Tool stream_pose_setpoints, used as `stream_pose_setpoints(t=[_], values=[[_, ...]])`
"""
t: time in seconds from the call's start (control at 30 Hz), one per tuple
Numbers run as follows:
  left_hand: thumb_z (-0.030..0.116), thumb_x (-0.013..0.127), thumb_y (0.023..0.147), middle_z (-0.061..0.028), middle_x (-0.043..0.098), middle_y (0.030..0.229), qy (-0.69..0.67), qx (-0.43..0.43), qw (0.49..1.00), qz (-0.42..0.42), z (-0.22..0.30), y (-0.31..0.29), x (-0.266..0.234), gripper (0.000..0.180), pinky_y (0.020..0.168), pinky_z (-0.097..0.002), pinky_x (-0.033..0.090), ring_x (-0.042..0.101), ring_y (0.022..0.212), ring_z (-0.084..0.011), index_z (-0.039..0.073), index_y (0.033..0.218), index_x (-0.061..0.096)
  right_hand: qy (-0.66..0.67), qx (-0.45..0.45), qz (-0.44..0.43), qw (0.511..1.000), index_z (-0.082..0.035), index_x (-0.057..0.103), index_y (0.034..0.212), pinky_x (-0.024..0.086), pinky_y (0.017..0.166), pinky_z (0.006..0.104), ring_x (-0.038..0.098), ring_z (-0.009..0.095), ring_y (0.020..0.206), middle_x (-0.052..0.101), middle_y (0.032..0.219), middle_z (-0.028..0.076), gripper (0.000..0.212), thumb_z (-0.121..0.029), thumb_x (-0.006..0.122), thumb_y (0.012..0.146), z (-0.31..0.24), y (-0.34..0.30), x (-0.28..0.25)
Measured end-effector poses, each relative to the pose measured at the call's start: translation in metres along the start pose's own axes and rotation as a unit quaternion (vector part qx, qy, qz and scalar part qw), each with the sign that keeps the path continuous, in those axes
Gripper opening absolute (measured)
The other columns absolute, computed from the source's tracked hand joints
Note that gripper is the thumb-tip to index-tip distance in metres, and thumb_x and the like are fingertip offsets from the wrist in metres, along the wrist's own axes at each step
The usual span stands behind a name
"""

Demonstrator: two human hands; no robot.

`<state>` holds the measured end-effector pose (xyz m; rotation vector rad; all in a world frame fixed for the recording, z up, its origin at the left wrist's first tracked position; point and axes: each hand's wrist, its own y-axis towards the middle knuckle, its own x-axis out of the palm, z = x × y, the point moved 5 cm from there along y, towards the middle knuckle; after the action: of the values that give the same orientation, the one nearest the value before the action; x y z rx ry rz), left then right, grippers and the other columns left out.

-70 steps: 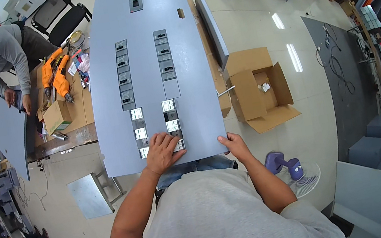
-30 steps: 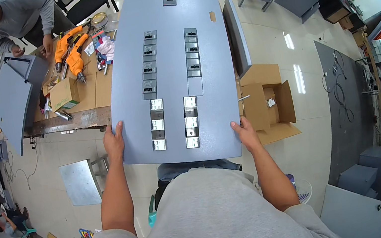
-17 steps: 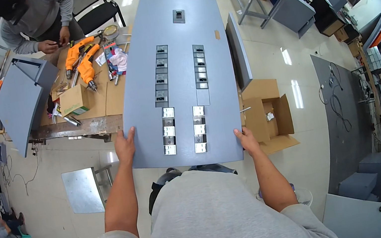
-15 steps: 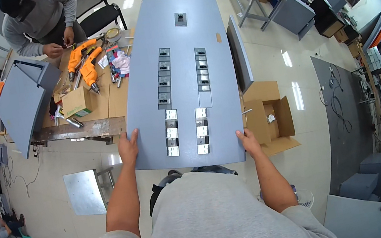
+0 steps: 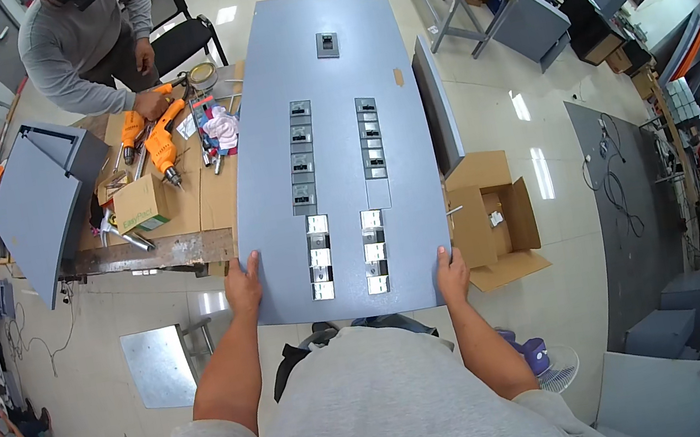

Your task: The person removes the cover panel from an electrical breaker board, tightens screws on the circuit components using a screwdriver, and places the cover panel back over the board.

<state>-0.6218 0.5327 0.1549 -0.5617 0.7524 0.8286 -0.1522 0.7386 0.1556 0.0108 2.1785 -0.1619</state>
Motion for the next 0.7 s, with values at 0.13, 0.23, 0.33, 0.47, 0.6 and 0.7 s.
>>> stream_pose_setpoints(t=[0.13,0.23,0.33,0.47,0.6,0.7], values=[[0.067,0.057,0.1,-0.036,0.07,0.106,0.011,-0.014,1.0,-0.008,-0.006,-0.001,0.001,0.072,0.091,-0.061,0.051,0.065,0.104,-0.0566,-0.001,0.122,0.063,0.002,0.005,-0.004,1.0,0.002,0.066,0.127,0.049,0.095,0.0586,0.064,0.054,0.11,0.07,0.116,0.034,0.059,-0.052,0.054,0.105,-0.002,-0.001,0.0],[0.067,0.057,0.1,-0.0359,0.071,0.105,0.017,-0.02,1.0,-0.011,-0.001,-0.001,0.0,0.071,0.09,-0.0613,0.051,0.066,0.103,-0.0565,-0.001,0.12,0.063,0.003,0.005,0.0,1.0,0.002,0.065,0.13,0.05,0.095,0.0581,0.065,0.054,0.11,0.07,0.117,0.034,0.061,-0.052,0.054,0.105,0.005,0.001,0.003],[0.067,0.057,0.1,-0.0359,0.071,0.105,0.023,-0.034,0.999,-0.019,-0.001,-0.001,-0.001,0.071,0.09,-0.0611,0.051,0.066,0.103,-0.0564,-0.001,0.119,0.063,-0.002,0.011,-0.007,1.0,0.003,0.064,0.132,0.05,0.096,0.0576,0.065,0.055,0.11,0.07,0.118,0.034,0.064,-0.054,0.054,0.104,0.009,0.003,0.008],[0.066,0.057,0.1,-0.0357,0.071,0.106,0.008,-0.025,0.999,-0.02,0.008,-0.004,-0.005,0.071,0.09,-0.0604,0.052,0.066,0.104,-0.0562,-0.001,0.119,0.064,0.024,0.003,0.001,1.0,0.001,0.065,0.131,0.05,0.096,0.0582,0.064,0.055,0.109,0.071,0.117,0.033,0.062,-0.054,0.054,0.104,0.017,0.003,0.012],[0.066,0.058,0.1,-0.0348,0.071,0.107,-0.006,0.002,1.0,0.009,0.005,-0.002,-0.007,0.07,0.091,-0.0602,0.052,0.066,0.105,-0.0562,-0.002,0.118,0.064,0.027,-0.005,0.003,1.0,-0.001,0.067,0.125,0.05,0.094,0.0588,0.064,0.054,0.109,0.071,0.115,0.031,0.058,-0.054,0.053,0.104,0.007,0.001,0.008],[0.065,0.059,0.1,-0.0339,0.072,0.108,-0.009,-0.004,1.0,0.001,-0.004,0.001,-0.004,0.07,0.092,-0.0596,0.051,0.066,0.106,-0.0556,-0.002,0.12,0.065,0.016,0.012,0.026,0.999,0.0,0.067,0.116,0.051,0.092,0.0537,0.065,0.051,0.107,0.071,0.111,0.029,0.052,-0.049,0.054,0.106,-0.001,0.0,0.001]])
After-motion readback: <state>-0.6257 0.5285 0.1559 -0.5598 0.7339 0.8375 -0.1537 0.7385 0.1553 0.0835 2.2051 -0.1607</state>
